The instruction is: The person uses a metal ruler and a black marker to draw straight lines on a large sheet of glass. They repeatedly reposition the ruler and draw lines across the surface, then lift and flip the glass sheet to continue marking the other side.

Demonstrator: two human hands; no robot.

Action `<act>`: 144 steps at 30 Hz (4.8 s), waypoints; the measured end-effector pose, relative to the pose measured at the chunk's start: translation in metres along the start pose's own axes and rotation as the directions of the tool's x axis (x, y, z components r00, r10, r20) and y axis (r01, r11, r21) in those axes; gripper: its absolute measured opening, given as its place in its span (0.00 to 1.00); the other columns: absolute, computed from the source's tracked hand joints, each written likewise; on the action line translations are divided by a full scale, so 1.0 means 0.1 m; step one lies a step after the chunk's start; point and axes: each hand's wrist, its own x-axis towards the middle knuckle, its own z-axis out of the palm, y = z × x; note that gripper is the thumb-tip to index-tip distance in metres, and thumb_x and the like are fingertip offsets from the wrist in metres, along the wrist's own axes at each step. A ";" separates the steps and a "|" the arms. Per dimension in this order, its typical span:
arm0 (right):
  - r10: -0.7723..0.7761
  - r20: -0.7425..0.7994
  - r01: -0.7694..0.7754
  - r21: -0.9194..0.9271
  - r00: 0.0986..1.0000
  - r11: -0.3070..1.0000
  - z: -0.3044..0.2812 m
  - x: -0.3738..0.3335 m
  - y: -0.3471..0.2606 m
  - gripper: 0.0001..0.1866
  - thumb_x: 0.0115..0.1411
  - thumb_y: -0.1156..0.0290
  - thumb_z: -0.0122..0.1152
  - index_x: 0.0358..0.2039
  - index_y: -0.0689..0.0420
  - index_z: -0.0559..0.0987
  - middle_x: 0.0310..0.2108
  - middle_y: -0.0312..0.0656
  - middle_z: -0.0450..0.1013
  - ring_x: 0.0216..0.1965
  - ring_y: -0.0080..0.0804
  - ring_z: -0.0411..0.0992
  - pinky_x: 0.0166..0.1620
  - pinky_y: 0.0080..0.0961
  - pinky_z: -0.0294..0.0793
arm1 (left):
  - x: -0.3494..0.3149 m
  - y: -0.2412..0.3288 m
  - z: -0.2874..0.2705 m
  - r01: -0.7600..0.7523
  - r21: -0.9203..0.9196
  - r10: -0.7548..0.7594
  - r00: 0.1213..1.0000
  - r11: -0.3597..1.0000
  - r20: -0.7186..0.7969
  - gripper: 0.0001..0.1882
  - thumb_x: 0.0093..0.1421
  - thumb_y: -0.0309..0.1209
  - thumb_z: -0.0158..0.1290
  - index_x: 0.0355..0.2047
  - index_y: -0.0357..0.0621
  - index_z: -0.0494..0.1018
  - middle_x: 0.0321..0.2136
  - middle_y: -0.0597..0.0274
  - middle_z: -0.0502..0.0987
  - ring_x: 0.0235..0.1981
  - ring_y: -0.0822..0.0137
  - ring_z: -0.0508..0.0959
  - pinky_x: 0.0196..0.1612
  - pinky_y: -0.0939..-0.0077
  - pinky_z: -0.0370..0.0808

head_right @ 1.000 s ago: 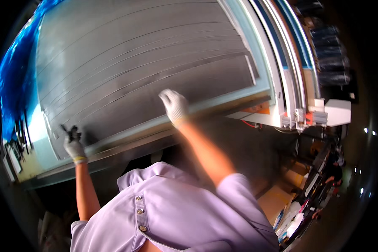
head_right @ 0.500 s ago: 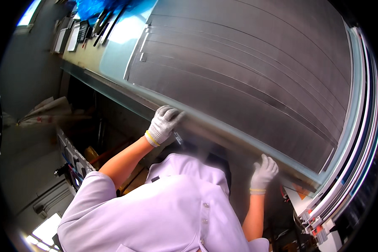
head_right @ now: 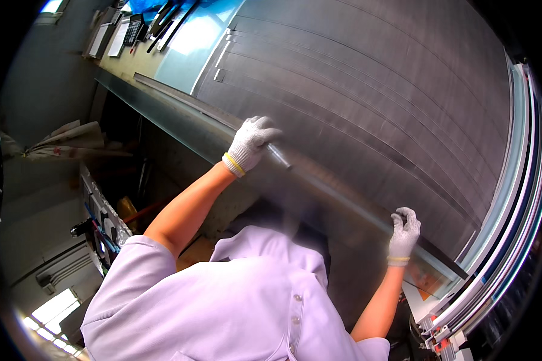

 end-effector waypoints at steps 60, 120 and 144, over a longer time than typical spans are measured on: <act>-0.709 0.233 0.737 -0.361 0.665 0.572 2.95 0.87 -1.92 0.21 0.60 0.67 0.62 0.54 0.53 0.74 0.57 0.41 0.69 0.59 0.44 0.66 0.61 0.44 0.63 | -0.63 -1.24 -1.19 0.440 0.423 -0.283 0.879 0.792 -0.385 0.33 0.45 0.14 0.53 0.54 0.51 0.76 0.46 0.52 0.76 0.48 0.47 0.75 0.52 0.57 0.73; -0.398 -0.362 0.178 -0.511 0.843 0.841 0.68 0.13 0.19 0.10 0.55 0.77 0.68 0.38 0.60 0.80 0.41 0.45 0.73 0.46 0.44 0.71 0.52 0.41 0.71 | 0.04 -0.30 0.02 0.030 0.063 -0.016 0.977 0.998 -0.211 0.19 0.43 0.19 0.55 0.38 0.47 0.80 0.38 0.58 0.78 0.46 0.49 0.77 0.51 0.57 0.74; -0.380 -0.413 0.123 -0.526 0.828 0.841 0.65 0.15 0.13 0.13 0.47 0.74 0.73 0.34 0.55 0.80 0.39 0.44 0.74 0.45 0.45 0.71 0.51 0.44 0.70 | 0.10 -0.28 0.05 0.032 0.130 -0.006 0.980 0.991 -0.200 0.16 0.45 0.19 0.56 0.37 0.42 0.80 0.39 0.54 0.78 0.47 0.48 0.76 0.51 0.58 0.74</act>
